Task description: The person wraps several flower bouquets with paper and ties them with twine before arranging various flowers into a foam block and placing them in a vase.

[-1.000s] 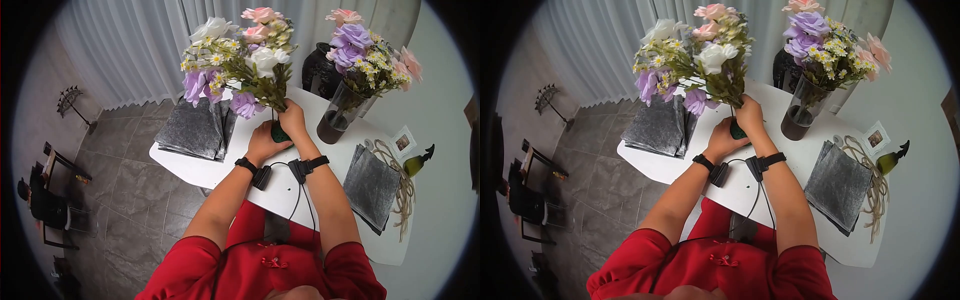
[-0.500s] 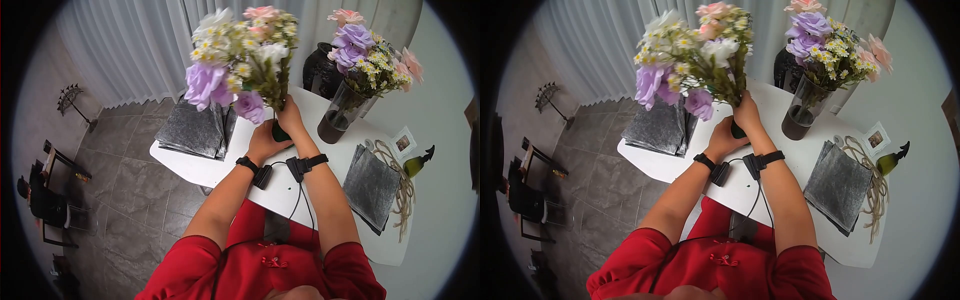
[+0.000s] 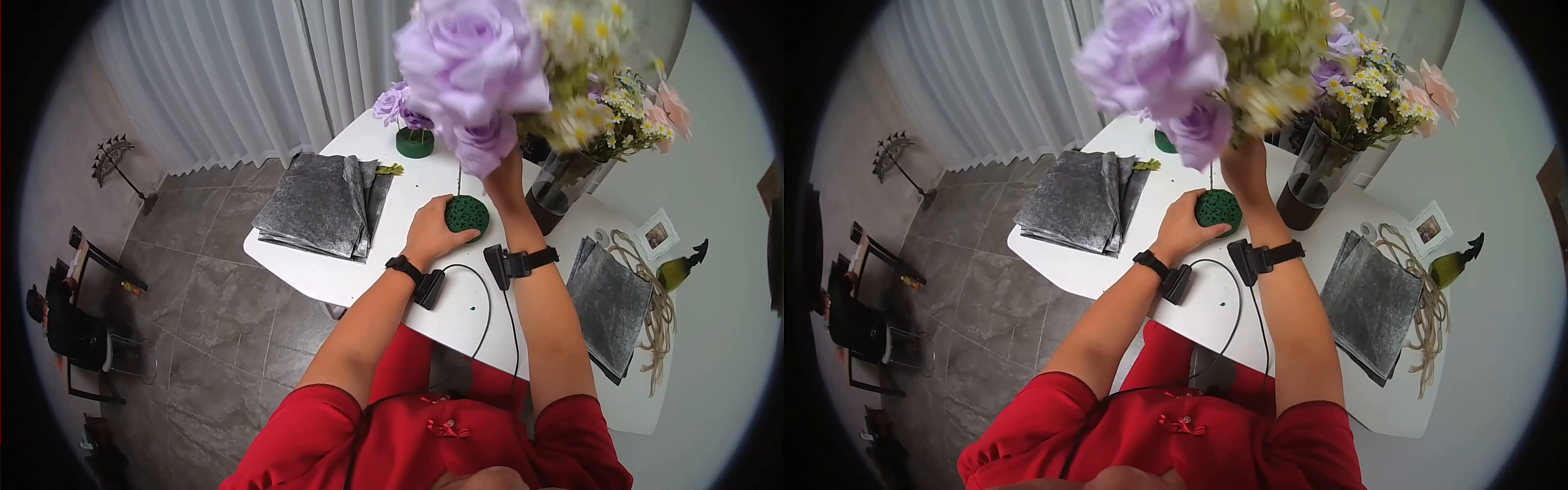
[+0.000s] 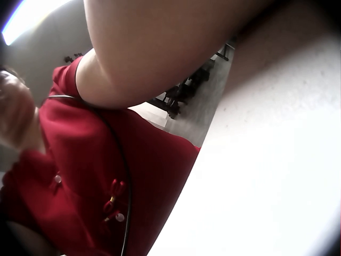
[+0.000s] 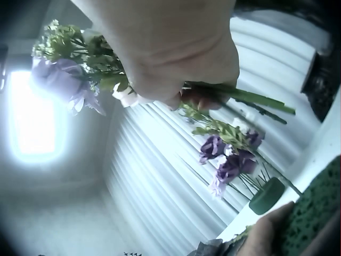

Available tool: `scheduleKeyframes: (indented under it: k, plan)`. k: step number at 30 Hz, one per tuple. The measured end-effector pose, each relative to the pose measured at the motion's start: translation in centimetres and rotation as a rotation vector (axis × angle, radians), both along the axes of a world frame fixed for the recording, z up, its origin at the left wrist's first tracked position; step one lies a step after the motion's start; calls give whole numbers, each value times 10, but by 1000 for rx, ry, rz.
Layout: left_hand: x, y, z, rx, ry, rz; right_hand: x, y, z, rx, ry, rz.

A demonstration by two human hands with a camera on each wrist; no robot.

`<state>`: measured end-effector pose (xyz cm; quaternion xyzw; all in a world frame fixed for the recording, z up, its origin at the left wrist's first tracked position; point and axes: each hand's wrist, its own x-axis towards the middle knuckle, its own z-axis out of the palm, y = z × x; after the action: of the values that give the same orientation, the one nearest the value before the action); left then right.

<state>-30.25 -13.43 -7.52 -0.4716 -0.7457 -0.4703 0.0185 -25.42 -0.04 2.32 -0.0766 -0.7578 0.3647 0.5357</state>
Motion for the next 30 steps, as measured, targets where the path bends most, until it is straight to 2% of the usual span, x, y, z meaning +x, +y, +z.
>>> scheduleKeyframes:
  k: [2,4,6,8,9,13,15,16,18,19,22,24,25,26,28,30]
  plan:
    - [0,-1,1,-3,-23,-12,0,10,-20,-36,30,26]
    - [-1,0,-2,9,-15,-10,0,14,-36,-58,-192,-130]
    - [-2,1,-4,17,-3,-14,-4,14,-43,-138,-254,-100]
    - [-2,1,-5,37,5,-12,-9,10,-45,-99,-442,-135]
    - [-1,1,-4,38,7,-11,-11,10,-42,-187,-527,-138]
    - [-3,1,-4,30,13,-18,-21,8,-40,-196,-511,-147]
    - [-3,3,-7,34,16,-28,-28,11,-47,-42,-500,-173]
    - [-4,4,-8,43,19,-29,-30,14,-49,-44,-501,-174]
    - [-6,4,-7,49,22,-31,-30,10,-39,85,-339,-248]
    - [-6,4,-7,31,18,-26,-31,9,-33,83,-341,-248]
    - [0,0,-3,26,-12,-29,-16,-2,3,119,-209,-215]
    - [2,-2,-1,53,-33,-34,1,-9,18,2,-145,26]
    - [1,-4,0,82,136,-1,18,-16,24,141,-141,-79]
    - [1,-3,1,112,305,36,44,-27,26,101,-130,-92]
    - [-1,-6,5,-109,233,-49,67,-35,23,47,-187,-108]
    - [8,-9,11,-59,417,-135,80,-24,7,82,-215,-120]
